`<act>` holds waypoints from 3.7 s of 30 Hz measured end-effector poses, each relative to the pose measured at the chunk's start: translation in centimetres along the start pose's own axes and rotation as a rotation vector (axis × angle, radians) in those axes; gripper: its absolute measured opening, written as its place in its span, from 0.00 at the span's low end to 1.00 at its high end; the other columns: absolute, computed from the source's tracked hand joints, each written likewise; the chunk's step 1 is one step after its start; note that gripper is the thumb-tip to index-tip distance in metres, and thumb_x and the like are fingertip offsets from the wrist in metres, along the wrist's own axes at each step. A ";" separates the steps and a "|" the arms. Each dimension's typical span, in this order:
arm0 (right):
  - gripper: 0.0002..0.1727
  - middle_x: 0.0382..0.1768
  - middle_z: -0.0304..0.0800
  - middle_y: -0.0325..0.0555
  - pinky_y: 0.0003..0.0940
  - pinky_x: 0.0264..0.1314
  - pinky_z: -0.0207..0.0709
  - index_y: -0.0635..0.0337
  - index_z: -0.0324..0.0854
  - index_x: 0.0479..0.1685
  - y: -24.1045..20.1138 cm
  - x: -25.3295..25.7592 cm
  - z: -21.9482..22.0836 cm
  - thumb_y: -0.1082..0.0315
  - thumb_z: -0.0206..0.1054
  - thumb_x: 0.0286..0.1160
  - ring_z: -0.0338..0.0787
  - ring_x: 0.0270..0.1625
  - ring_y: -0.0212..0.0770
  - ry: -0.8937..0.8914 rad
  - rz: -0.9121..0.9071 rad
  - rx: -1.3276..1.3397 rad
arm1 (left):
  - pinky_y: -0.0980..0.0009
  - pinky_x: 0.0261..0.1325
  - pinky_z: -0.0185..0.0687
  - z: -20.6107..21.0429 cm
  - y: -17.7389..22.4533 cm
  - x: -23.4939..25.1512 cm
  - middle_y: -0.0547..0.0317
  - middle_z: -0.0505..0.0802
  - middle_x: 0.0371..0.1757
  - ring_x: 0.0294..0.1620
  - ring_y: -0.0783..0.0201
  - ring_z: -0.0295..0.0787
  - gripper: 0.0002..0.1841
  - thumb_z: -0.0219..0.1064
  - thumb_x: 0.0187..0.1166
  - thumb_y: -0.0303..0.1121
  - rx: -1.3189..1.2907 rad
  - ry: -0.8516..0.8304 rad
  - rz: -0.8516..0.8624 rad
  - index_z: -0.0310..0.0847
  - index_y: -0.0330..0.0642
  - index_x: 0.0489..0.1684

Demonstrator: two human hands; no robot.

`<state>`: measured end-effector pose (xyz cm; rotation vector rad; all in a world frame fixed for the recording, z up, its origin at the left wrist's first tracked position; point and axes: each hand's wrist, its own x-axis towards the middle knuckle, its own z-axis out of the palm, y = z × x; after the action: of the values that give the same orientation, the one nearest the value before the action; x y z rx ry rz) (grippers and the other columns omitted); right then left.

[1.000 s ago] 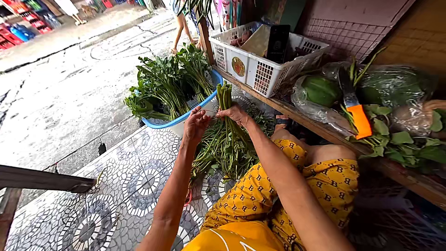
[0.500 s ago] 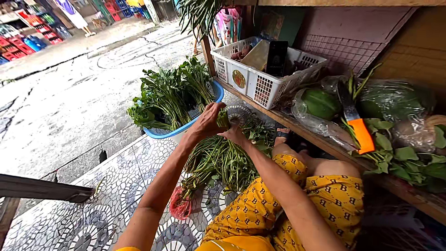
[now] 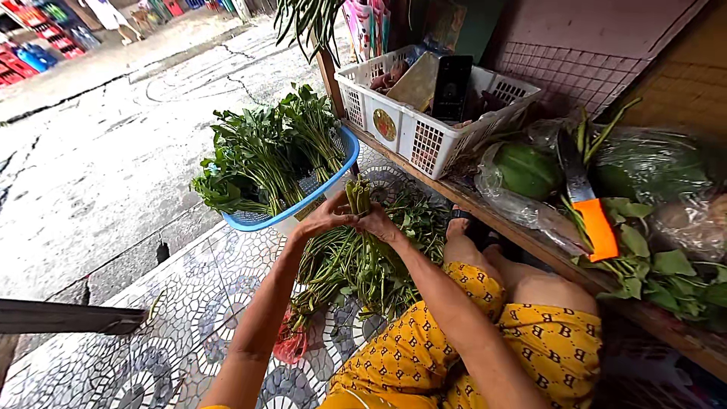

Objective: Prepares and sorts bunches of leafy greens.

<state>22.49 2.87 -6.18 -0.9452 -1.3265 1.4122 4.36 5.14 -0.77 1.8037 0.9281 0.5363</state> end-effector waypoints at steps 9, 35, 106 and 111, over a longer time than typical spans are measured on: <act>0.33 0.45 0.89 0.42 0.24 0.52 0.86 0.68 0.77 0.63 -1.4 -0.5 -0.5 0.87 0.78 0.50 0.88 0.45 0.26 -0.080 -0.092 0.023 | 0.74 0.27 0.79 5.5 1.0 3.1 0.67 0.88 0.27 0.24 0.75 0.81 0.09 0.68 0.80 0.41 -0.096 0.458 0.103 0.86 0.46 0.41; 0.22 0.38 0.87 0.53 0.36 0.36 0.85 0.69 0.78 0.61 0.4 0.9 -1.7 0.76 0.78 0.67 0.85 0.30 0.38 0.210 -0.004 -0.154 | 0.67 0.65 0.88 1.2 -1.8 2.8 0.58 0.88 0.69 0.61 0.62 0.92 0.46 0.82 0.67 0.43 -0.754 0.245 0.106 0.57 0.51 0.88; 0.29 0.37 0.86 0.48 0.32 0.36 0.86 0.58 0.64 0.82 3.3 1.5 -1.8 0.61 0.66 0.86 0.87 0.29 0.36 0.260 0.206 0.045 | 0.48 0.81 0.69 3.0 -5.8 -4.3 0.41 0.94 0.50 0.68 0.44 0.87 0.23 0.61 0.85 0.43 0.593 0.361 0.322 0.90 0.32 0.30; 0.28 0.36 0.89 0.50 0.32 0.36 0.86 0.60 0.64 0.80 4.3 2.3 -0.7 0.65 0.67 0.85 0.89 0.29 0.38 0.180 0.270 0.098 | 0.75 0.55 0.82 4.4 -4.6 -3.7 0.73 0.87 0.20 0.31 0.75 0.86 0.21 0.52 0.83 0.43 -0.597 0.587 0.275 0.83 0.54 0.17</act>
<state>22.02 5.38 -10.32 -1.1887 -1.0159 1.5396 3.65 0.62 -6.61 1.2380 0.7771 1.4086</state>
